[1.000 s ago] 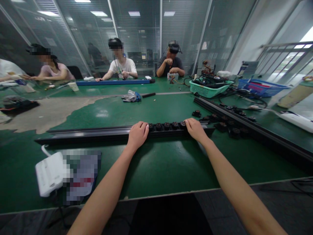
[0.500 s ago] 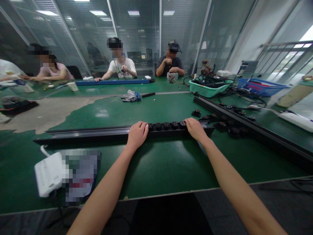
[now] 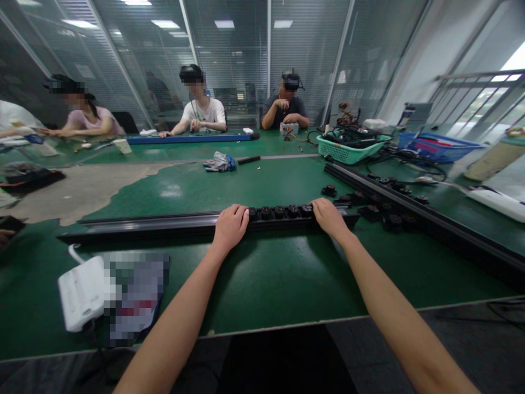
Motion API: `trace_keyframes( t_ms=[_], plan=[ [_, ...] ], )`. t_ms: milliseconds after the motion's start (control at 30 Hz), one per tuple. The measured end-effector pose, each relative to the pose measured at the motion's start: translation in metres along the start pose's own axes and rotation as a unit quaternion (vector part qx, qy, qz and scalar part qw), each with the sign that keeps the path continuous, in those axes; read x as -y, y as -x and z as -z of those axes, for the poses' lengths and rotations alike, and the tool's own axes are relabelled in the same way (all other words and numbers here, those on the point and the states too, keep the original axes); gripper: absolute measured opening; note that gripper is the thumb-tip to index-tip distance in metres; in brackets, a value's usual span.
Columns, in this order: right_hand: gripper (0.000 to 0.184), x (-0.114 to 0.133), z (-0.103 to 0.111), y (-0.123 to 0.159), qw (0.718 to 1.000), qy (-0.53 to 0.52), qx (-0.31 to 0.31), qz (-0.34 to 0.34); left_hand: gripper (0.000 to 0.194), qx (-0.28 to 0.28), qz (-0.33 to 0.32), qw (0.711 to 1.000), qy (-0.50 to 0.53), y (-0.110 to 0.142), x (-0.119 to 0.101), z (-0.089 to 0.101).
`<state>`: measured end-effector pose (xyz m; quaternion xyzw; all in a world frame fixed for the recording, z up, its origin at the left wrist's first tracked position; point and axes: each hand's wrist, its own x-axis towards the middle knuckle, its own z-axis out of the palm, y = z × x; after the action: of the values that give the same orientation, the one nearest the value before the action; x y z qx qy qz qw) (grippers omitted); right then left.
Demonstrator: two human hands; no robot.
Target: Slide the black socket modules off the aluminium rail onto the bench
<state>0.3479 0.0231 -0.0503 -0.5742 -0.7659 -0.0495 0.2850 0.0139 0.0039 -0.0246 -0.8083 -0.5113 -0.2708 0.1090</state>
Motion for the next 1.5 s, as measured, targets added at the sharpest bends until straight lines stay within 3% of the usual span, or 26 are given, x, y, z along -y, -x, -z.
trace_keyframes(
  t_ms=[667, 1000, 1500],
  plan=[
    [0.040, -0.016, 0.003, 0.001, 1.000, 0.002, -0.005, -0.027, 0.038, 0.004, 0.001, 1.000, -0.001, 0.000, 0.001, 0.001],
    [0.040, -0.011, 0.006, 0.002, 1.000, 0.000, -0.016, -0.026, 0.039, 0.001, -0.002, 1.000, 0.004, 0.000, 0.000, 0.000],
    [0.039, -0.017, 0.005, 0.006, 0.995, 0.037, -0.040, -0.086, 0.038, 0.007, 0.001, 1.000, 0.002, -0.001, 0.000, 0.001]
  ],
)
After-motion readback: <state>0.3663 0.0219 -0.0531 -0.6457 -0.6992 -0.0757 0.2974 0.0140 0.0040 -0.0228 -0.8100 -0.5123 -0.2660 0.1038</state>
